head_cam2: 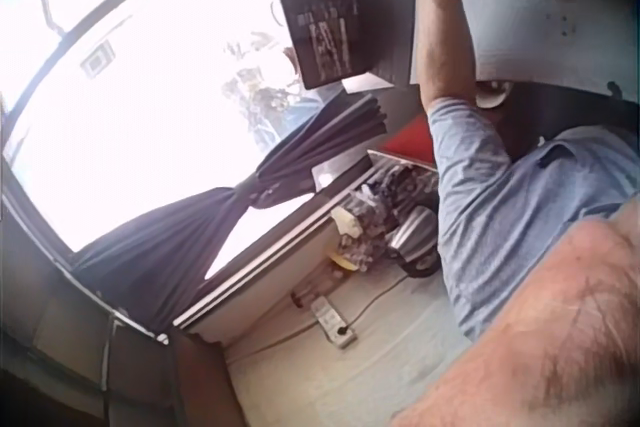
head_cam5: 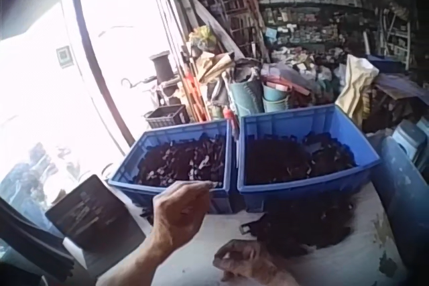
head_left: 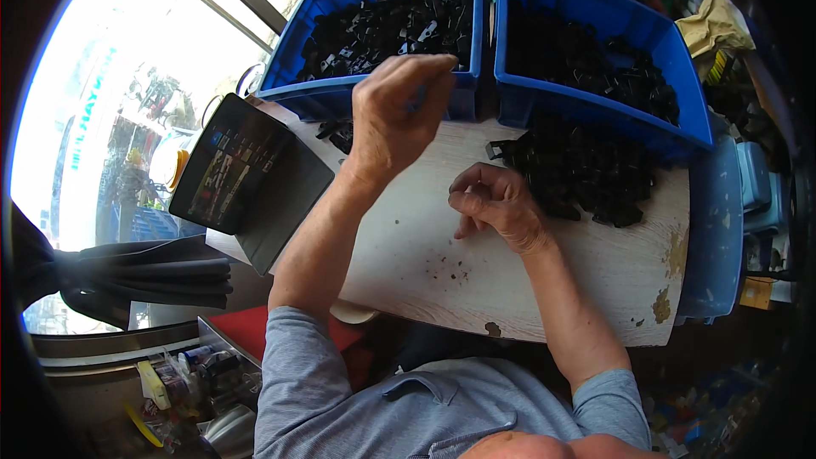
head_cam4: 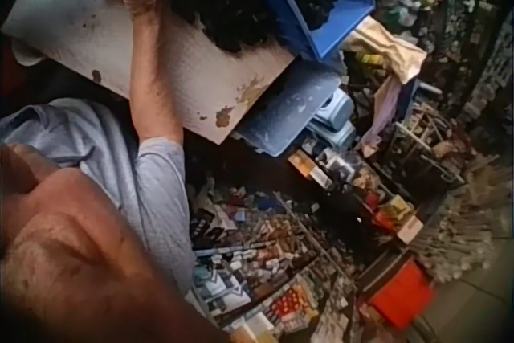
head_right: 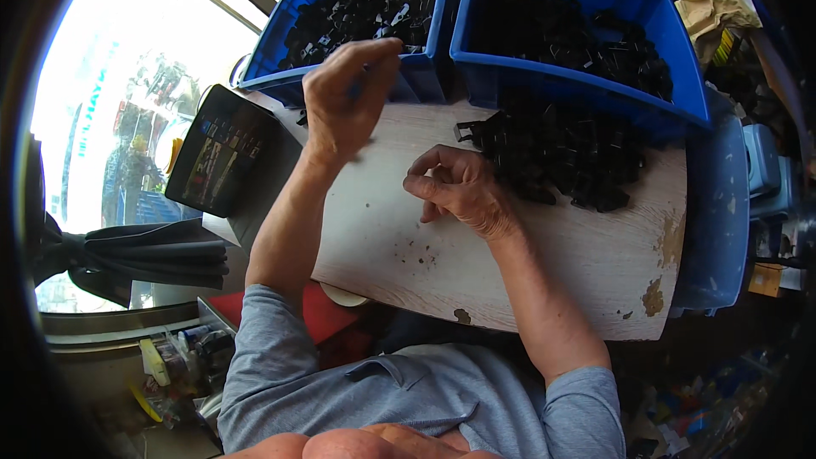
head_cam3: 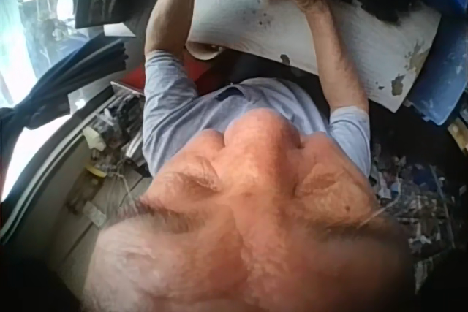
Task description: The recorder is manually assembling small black plastic components at a workbench station.
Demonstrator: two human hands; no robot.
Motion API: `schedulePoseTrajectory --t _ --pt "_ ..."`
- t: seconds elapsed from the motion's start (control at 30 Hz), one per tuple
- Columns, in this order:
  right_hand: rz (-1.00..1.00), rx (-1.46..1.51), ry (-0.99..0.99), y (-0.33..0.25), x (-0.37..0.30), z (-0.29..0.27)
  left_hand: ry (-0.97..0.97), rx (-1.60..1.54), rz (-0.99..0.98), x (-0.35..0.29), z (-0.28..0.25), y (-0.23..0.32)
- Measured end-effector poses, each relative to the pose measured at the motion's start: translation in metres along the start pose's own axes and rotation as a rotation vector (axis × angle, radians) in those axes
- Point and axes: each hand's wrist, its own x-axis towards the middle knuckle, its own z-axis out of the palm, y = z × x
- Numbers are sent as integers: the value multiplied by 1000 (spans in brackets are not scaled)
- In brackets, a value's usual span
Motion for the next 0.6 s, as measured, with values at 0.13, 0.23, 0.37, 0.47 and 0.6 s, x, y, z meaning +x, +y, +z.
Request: schedulePoseTrajectory --t 0.13,0.23,0.37,0.47,0.6 --pt "-7 12 -3 -3 0 1 -190 296 -78 52 -10 -57" --pt "2 16 1 -4 -1 1 -529 363 -193 75 10 -88" --pt "-42 -16 -31 -2 7 6 -724 497 -265 79 33 -128" --pt "-44 -15 -18 3 9 0 -818 620 -392 90 42 -112" --pt "-62 -29 -12 6 6 11 -891 720 -502 89 30 -101"
